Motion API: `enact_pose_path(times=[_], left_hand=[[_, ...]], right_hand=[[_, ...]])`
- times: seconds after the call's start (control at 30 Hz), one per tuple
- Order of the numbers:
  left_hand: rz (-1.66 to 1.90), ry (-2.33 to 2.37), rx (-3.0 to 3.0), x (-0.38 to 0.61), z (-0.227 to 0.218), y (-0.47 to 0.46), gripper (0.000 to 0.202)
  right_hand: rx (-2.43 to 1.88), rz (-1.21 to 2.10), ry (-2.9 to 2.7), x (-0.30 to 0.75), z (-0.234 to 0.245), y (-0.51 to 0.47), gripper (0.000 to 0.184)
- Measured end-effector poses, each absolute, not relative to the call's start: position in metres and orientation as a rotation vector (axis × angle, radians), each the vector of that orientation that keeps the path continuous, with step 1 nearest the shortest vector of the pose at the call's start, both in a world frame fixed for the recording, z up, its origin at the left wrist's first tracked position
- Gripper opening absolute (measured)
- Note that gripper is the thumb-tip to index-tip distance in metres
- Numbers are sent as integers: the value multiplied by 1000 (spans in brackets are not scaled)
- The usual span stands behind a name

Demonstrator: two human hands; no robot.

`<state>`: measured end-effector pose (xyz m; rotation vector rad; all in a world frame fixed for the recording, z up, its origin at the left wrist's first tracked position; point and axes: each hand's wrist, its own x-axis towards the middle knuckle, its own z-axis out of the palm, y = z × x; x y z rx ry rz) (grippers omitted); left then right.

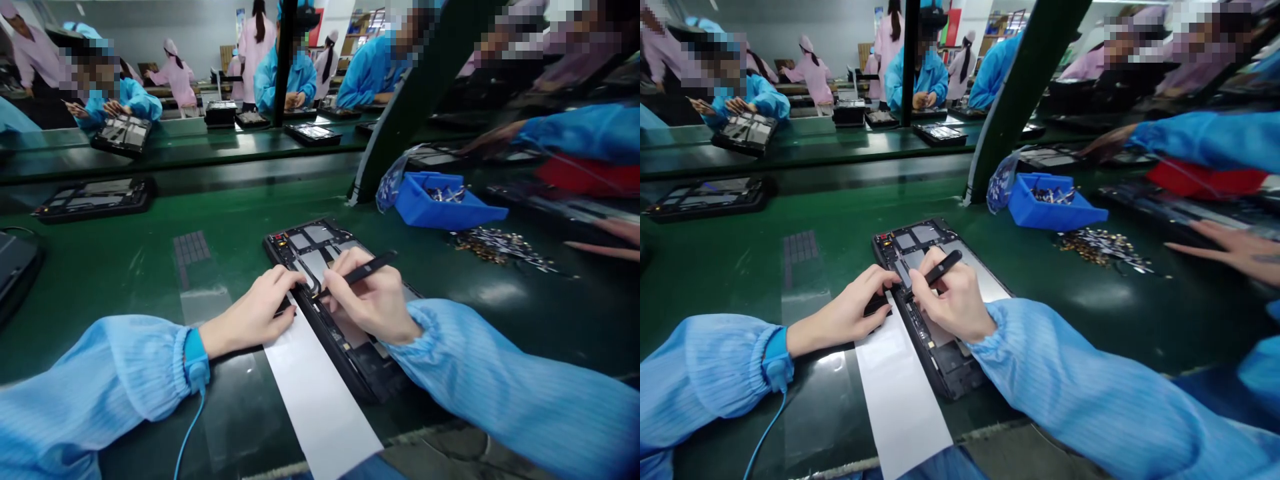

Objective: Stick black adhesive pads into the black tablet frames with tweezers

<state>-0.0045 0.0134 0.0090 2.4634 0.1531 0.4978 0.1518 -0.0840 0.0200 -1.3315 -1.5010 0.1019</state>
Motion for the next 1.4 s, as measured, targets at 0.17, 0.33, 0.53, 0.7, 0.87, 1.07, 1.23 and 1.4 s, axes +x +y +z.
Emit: enact_pose_path(times=[0.17, 0.33, 0.53, 0.7, 0.87, 1.07, 1.23, 1.4], left_hand=[[462, 164, 2480, -4, 10, 13, 35], [446, 165, 2503, -4, 9, 13, 33], [453, 151, 2513, -4, 6, 12, 33], [482, 107, 2546, -4, 4, 16, 34], [503, 100, 2808, -3, 8, 9, 26], [446, 82, 3278, 4, 21, -26, 21], [325, 337, 3185, -19, 21, -26, 34], [346, 839, 2994, -57, 8, -13, 62]], right_hand=[[-1277, 81, -1565, 155, 18, -85, 24], [-1273, 60, -1567, 155, 19, -85, 23], [-1258, 41, -1624, 155, 22, -82, 22], [-1224, 35, -1645, 155, 19, -81, 22], [-1173, -118, -1531, 156, 30, -91, 21], [-1325, -225, -1557, 146, 80, -75, 10], [-1226, 353, -1846, 111, 73, -13, 6], [-1262, 931, -1683, 74, 34, 36, 10]])
